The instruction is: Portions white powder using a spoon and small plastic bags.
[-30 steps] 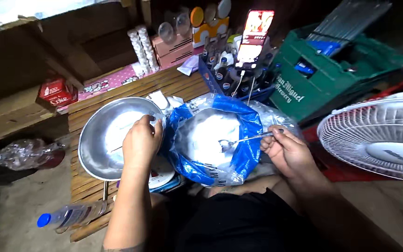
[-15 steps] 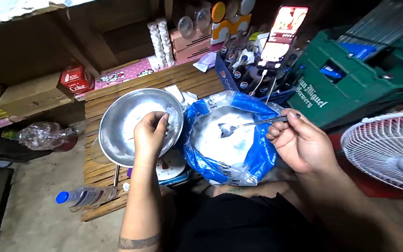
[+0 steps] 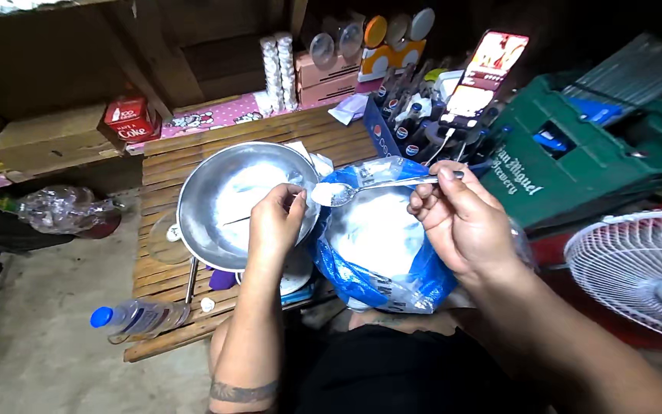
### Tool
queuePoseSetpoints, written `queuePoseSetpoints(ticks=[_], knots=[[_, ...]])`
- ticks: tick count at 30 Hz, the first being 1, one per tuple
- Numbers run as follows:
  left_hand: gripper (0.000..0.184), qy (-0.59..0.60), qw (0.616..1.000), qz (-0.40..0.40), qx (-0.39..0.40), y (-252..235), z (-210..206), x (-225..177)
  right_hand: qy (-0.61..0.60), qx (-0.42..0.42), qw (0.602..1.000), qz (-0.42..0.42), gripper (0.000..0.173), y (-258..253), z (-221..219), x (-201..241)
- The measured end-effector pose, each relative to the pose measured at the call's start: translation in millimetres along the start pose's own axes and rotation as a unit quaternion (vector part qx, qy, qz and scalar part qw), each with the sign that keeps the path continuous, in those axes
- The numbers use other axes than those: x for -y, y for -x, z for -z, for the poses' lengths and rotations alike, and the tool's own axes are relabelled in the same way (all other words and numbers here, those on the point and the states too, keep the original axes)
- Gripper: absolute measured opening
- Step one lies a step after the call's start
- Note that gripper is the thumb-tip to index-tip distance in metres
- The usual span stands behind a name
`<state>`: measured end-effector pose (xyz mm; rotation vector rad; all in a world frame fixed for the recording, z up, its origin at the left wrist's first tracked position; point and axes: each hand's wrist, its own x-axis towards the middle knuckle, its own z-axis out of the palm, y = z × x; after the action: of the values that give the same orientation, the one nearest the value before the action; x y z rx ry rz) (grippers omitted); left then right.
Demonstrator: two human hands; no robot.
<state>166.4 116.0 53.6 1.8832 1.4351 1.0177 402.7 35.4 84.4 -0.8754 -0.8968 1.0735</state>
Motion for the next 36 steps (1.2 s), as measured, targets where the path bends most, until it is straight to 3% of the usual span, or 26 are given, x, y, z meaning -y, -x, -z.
queuePoseSetpoints(ticks=[21,26,32,34,36], knots=[[0.020,-0.060,0.998,0.015,0.008,-9.7,-2.2,-10.0,0.214,0.086,0.966,0.120,0.010,-21.8,-27.8,-13.2],[0.020,-0.057,0.998,0.025,0.006,-11.6,-3.2,-8.6,0.348,0.152,0.897,0.226,0.016,-39.8,-47.1,-12.7],[0.019,-0.047,0.998,0.035,-0.019,-11.7,-0.7,-7.7,0.508,0.206,0.749,0.372,0.022,-41.7,-55.8,-0.9],[0.020,-0.045,0.998,0.039,-0.023,-12.5,-0.3,-6.9,0.516,0.209,0.728,0.400,0.021,-39.0,-50.9,0.6],[0.020,-0.044,0.998,0.041,-0.024,-13.7,-0.6,-6.1,0.499,0.200,0.736,0.410,0.021,-36.6,-42.9,0.0]])
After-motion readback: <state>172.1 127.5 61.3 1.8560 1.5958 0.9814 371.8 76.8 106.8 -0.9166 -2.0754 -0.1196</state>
